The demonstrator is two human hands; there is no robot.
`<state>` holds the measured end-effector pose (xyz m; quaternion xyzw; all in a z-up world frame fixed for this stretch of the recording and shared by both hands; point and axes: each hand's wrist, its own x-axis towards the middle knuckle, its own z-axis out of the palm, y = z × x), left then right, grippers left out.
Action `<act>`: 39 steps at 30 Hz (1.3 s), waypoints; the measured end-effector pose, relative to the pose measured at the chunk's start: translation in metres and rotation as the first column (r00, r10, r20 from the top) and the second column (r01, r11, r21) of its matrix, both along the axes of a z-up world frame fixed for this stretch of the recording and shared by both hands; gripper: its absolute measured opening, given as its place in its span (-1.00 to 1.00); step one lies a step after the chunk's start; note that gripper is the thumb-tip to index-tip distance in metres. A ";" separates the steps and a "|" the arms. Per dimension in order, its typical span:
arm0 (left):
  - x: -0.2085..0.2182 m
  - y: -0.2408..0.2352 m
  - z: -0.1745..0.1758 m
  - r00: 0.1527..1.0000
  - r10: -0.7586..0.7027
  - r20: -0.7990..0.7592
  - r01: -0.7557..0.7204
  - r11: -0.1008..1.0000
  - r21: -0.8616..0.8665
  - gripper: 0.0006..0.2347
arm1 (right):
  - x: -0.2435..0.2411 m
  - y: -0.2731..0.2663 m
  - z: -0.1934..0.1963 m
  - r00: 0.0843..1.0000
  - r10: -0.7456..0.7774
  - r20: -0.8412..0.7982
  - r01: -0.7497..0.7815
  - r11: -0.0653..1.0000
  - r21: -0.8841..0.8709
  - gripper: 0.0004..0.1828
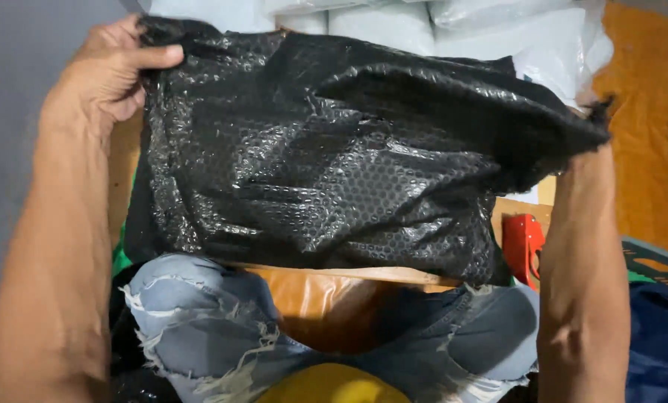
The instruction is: The person places a black bubble wrap sheet over a green tote bag, smooths it down, and secures it with clear packing tape using a red tape dispenser. They apply multiple strips of tape along the edges and center, then lift and adjust the wrapped bag.
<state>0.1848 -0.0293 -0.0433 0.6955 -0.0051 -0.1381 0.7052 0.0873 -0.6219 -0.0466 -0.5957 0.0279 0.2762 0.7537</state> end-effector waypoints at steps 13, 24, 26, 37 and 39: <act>-0.011 0.017 -0.028 0.800 0.277 0.532 -0.101 0.937 -0.335 -0.72 | -0.008 0.096 0.045 0.768 0.616 -0.176 -0.432 0.295 -0.852 -0.55; -0.017 0.024 -0.054 0.829 0.379 0.412 -0.231 0.902 -0.364 -0.77 | 0.039 0.117 0.085 0.876 0.349 0.333 0.127 0.500 -0.857 -0.76; -0.023 0.016 -0.059 0.840 0.383 0.385 -0.247 0.900 -0.358 -0.78 | 0.045 0.146 0.073 0.937 0.322 0.137 0.042 0.284 -0.958 -0.50; -0.041 0.005 -0.046 0.858 0.390 0.335 -0.281 0.901 -0.330 -0.73 | 0.128 0.137 0.008 0.859 0.488 0.157 0.308 -0.247 -0.919 -0.76; -0.039 0.008 -0.048 0.848 0.395 0.352 -0.302 0.908 -0.289 -0.70 | 0.131 0.146 0.044 0.894 0.427 0.137 0.250 -0.222 -0.942 -0.73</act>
